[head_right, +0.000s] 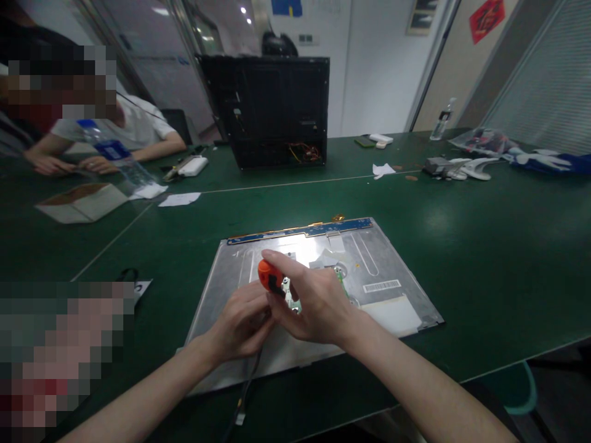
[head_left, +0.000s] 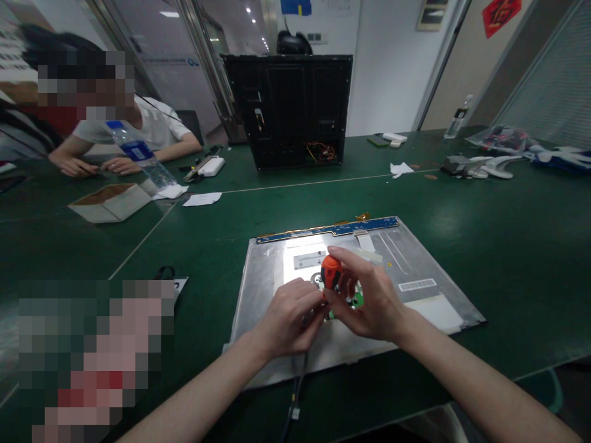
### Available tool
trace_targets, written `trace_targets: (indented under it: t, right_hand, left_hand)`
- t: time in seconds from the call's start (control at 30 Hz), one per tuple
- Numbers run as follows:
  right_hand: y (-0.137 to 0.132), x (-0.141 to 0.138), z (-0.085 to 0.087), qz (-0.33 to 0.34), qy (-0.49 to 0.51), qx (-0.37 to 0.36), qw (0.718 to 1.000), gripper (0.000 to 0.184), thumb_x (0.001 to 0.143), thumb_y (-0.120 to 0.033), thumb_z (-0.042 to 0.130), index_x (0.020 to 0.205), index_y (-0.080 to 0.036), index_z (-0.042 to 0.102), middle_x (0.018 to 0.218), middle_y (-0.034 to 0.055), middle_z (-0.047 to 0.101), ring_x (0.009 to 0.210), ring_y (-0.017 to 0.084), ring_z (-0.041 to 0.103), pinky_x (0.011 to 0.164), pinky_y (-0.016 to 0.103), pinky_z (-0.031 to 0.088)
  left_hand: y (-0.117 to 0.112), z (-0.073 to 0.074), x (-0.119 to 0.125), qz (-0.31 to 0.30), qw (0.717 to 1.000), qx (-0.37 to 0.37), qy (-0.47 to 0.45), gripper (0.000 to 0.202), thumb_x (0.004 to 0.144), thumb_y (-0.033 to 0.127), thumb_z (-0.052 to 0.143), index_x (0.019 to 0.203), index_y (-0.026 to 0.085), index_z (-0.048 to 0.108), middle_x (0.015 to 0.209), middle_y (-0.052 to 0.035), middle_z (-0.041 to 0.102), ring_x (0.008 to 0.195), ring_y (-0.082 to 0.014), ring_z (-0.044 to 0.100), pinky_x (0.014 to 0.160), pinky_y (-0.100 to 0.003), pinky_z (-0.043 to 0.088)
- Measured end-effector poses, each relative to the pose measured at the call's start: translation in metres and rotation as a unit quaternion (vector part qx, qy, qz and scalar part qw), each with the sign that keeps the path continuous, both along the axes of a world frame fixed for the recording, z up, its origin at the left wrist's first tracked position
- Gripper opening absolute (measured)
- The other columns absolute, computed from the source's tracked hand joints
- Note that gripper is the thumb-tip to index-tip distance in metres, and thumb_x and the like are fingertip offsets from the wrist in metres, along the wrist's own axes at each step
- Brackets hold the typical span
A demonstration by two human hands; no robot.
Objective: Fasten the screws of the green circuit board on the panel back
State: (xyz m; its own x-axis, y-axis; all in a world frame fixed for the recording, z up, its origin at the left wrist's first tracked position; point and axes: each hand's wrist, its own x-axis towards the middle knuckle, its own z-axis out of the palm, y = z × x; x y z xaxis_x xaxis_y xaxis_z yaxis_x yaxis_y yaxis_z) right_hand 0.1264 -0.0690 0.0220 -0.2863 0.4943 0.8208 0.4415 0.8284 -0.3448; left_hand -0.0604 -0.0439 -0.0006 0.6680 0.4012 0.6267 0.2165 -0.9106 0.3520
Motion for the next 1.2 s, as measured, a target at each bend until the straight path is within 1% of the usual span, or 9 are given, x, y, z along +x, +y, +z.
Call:
trace_targets:
  t: [0.1,0.23,0.37,0.5,0.6,0.77,0.9,1.1,1.2]
  right_hand:
    - [0.0009,0.0000,0.0003,-0.005,0.001,0.007,1.000,0.057,0.095,-0.019,0.055,0.147,-0.016,0.034,0.084,0.0020,0.065,0.053,0.012,0.056,0.043,0.024,0.048]
    - [0.0012,-0.0005,0.0019,-0.021,-0.004,0.024,0.999,0.051,0.097,-0.025,0.056,0.144,-0.016,0.038,0.083,0.0012,0.066,0.051,0.012,0.055,0.042,0.024,0.047]
    - [0.0006,-0.0008,0.0032,-0.020,-0.005,0.030,0.999,0.052,0.099,-0.027,0.055,0.146,-0.017,0.036,0.085,0.0012,0.066,0.053,0.012,0.055,0.044,0.024,0.047]
    - [-0.0001,-0.0008,0.0041,-0.021,-0.008,0.035,0.999,0.050,0.100,-0.027,0.054,0.146,-0.017,0.036,0.088,0.0027,0.066,0.054,0.012,0.056,0.044,0.025,0.048]
    - [-0.0001,-0.0008,0.0042,-0.024,-0.008,0.038,0.999,0.050,0.100,-0.027,0.055,0.146,-0.017,0.037,0.088,0.0031,0.066,0.054,0.012,0.056,0.044,0.025,0.048]
    - [0.0000,-0.0008,0.0034,-0.018,-0.002,0.034,0.999,0.053,0.097,-0.021,0.055,0.147,-0.016,0.036,0.089,0.0034,0.066,0.054,0.012,0.056,0.044,0.025,0.048]
    - [-0.0005,-0.0006,0.0034,-0.020,-0.006,0.026,0.999,0.056,0.096,-0.021,0.055,0.148,-0.018,0.035,0.092,0.0039,0.068,0.055,0.012,0.057,0.045,0.025,0.049]
    - [-0.0017,-0.0009,0.0058,-0.031,-0.015,0.035,0.999,0.052,0.097,-0.022,0.054,0.146,-0.016,0.037,0.095,0.0059,0.069,0.057,0.013,0.059,0.047,0.026,0.050]
    - [-0.0015,-0.0009,0.0059,-0.033,-0.014,0.034,0.999,0.053,0.098,-0.023,0.054,0.147,-0.017,0.036,0.092,0.0046,0.069,0.056,0.013,0.058,0.047,0.025,0.050]
  left_hand:
    - [0.0000,0.0008,0.0002,0.004,1.000,0.013,-0.004,0.010,0.089,0.013,0.049,0.089,0.018,0.057,0.076,-0.0062,0.066,0.067,-0.0197,0.061,0.060,-0.032,0.049]
    - [0.0003,0.0010,0.0005,0.011,0.999,0.036,-0.011,0.010,0.089,0.012,0.049,0.086,0.019,0.056,0.072,-0.0041,0.064,0.062,-0.0176,0.058,0.056,-0.030,0.047]
    - [0.0012,0.0005,0.0016,0.014,0.998,0.057,-0.017,0.009,0.090,0.012,0.049,0.087,0.018,0.055,0.074,-0.0045,0.064,0.063,-0.0177,0.059,0.057,-0.030,0.047]
    - [0.0022,0.0000,0.0024,0.016,0.997,0.067,-0.021,0.007,0.091,0.013,0.050,0.088,0.019,0.053,0.072,-0.0027,0.062,0.062,-0.0169,0.058,0.055,-0.029,0.046]
    - [0.0020,0.0014,0.0022,0.013,0.998,0.061,-0.021,0.008,0.091,0.013,0.049,0.087,0.019,0.053,0.071,-0.0021,0.061,0.061,-0.0167,0.056,0.054,-0.028,0.045]
    - [0.0002,0.0066,0.0022,-0.009,1.000,0.018,-0.011,0.010,0.088,0.013,0.048,0.084,0.019,0.055,0.069,-0.0025,0.060,0.060,-0.0171,0.053,0.054,-0.030,0.042]
    - [0.0000,0.0075,0.0035,-0.015,0.999,0.015,-0.023,0.013,0.086,0.010,0.048,0.078,0.020,0.050,0.064,-0.0006,0.056,0.057,-0.0160,0.050,0.052,-0.029,0.039]
    - [-0.0008,0.0031,0.0025,0.002,1.000,0.025,-0.018,0.011,0.088,0.012,0.048,0.083,0.019,0.053,0.070,-0.0040,0.063,0.061,-0.0175,0.056,0.055,-0.029,0.043]
    - [-0.0013,0.0023,0.0019,0.013,0.999,0.030,-0.019,0.011,0.089,0.012,0.049,0.082,0.019,0.053,0.069,-0.0030,0.062,0.060,-0.0172,0.056,0.056,-0.029,0.044]
